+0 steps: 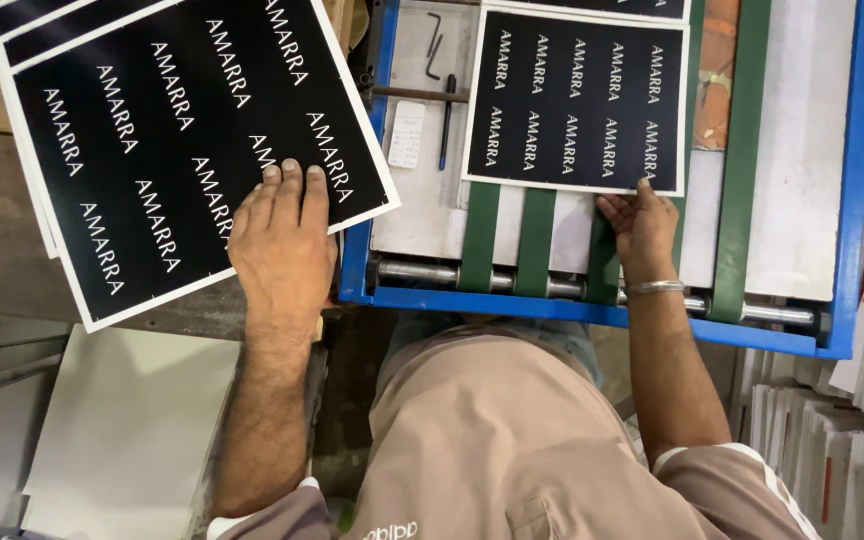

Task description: The person picks up printed black sheets from a stack and places them onto a machine with green conveyor belts, while also straightening and aligning the stack of sheets.

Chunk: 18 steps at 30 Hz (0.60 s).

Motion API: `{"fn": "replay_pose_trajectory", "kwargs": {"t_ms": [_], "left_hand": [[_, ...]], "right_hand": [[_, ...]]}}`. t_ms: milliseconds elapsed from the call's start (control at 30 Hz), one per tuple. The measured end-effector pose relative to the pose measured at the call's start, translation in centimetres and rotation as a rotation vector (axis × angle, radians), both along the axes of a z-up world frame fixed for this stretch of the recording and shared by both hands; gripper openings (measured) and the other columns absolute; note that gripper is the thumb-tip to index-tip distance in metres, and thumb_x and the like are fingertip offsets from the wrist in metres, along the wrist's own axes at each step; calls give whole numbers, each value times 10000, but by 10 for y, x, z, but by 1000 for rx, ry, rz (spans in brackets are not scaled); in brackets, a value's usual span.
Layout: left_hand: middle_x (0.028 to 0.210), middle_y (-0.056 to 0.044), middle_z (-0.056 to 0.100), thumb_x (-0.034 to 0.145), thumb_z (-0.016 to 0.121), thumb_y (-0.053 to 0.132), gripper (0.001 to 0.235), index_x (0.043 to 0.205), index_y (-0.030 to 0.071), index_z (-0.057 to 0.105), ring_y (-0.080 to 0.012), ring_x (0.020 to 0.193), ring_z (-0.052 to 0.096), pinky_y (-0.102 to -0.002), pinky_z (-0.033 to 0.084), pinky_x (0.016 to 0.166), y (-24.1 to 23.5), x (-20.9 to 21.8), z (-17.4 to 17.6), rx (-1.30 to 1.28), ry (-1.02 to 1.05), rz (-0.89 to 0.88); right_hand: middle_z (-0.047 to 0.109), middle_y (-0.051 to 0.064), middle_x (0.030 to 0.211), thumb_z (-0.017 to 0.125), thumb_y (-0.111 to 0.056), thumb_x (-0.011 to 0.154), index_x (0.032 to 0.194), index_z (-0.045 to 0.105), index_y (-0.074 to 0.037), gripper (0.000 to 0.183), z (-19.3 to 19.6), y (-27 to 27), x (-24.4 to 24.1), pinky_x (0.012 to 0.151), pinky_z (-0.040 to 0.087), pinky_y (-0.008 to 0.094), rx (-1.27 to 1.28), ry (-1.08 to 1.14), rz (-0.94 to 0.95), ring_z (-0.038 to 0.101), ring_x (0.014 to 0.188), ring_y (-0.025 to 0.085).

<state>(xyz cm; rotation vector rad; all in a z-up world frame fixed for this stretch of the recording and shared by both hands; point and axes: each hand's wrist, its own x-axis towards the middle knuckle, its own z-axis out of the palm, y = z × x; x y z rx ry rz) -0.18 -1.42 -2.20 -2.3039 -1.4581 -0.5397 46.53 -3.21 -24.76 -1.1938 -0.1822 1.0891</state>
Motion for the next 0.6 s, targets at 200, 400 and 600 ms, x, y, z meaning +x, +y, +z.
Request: {"fn": "replay_pose_trajectory", "kwargs": {"t_ms": [200,400,600], "left_hand": [[1374,-214,656,818,785,144,561,1345,-7,667,-376,1284,613,-472,481,1100,-5,-4,18,-117,-76,-70],[1413,-216,640,801,792,139,605,1372,-9,655,-380,1309,597,-479,467,1107,-7,-5,24,-187,-93,-64],[1432,-218,629,874,780,133,555,1394,-7,649,-367,1352,581,-481,451,1138,-6,-21,25,-243,-177,-149]], "right_hand": [[686,217,1098,550,-182,1070,1235,519,65,298,1,-3,9,853,667,437,-30,-72,44,745,963,347],[689,222,1103,556,-157,1060,1231,520,65,282,-8,28,14,823,669,412,-36,-106,63,745,947,338],[682,237,1131,555,-147,1052,1234,494,47,273,28,34,-14,829,668,409,-51,-146,82,743,962,331]]}}
